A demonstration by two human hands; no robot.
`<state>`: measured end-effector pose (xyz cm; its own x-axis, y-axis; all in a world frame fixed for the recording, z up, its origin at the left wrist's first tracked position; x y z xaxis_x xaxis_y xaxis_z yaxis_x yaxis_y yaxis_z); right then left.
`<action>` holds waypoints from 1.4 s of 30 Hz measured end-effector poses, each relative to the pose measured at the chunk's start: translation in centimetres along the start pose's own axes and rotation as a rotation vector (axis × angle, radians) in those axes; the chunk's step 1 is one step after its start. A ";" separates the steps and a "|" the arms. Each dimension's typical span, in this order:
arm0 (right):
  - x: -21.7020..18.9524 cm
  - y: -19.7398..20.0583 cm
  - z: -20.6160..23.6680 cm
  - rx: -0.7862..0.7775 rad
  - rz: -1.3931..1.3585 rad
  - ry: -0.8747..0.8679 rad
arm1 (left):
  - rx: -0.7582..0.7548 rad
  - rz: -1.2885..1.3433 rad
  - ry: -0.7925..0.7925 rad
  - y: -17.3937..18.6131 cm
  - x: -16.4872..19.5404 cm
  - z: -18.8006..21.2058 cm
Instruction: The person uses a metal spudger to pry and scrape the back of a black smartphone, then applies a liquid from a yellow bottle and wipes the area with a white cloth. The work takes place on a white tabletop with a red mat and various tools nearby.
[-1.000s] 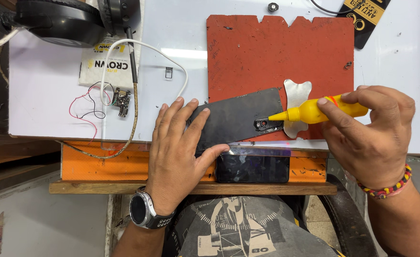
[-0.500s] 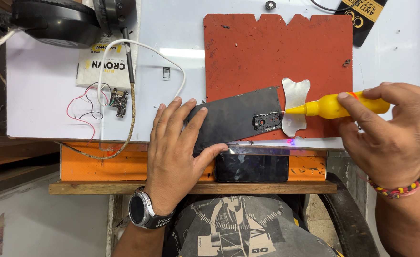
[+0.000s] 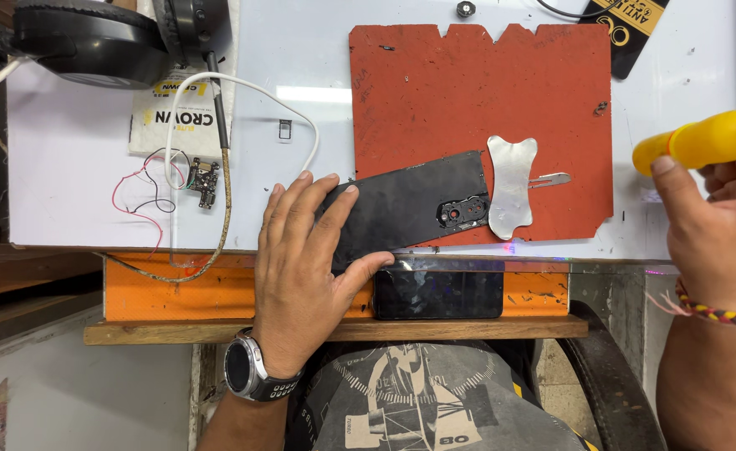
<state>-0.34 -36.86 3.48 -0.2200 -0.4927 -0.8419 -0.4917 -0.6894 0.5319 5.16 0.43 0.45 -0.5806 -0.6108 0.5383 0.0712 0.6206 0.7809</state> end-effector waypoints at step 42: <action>-7.3 -8.3 3.2 -0.316 0.579 0.033 | 0.023 0.001 -0.002 0.0 0.1 -0.1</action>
<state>2.67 -25.86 4.89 -0.3460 -0.8433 -0.4113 -0.0294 -0.4284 0.9031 5.18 0.33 0.49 -0.5818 -0.6095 0.5385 0.0533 0.6321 0.7731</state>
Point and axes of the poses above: each hand's wrist, its own z-axis away from the middle knuckle, its own y-axis out of the back of the hand, x = y × z, the point moved 4 cm from there along -z, towards the middle knuckle, and after that the axes turned 8 degrees about -y, right-handed, at the moved point
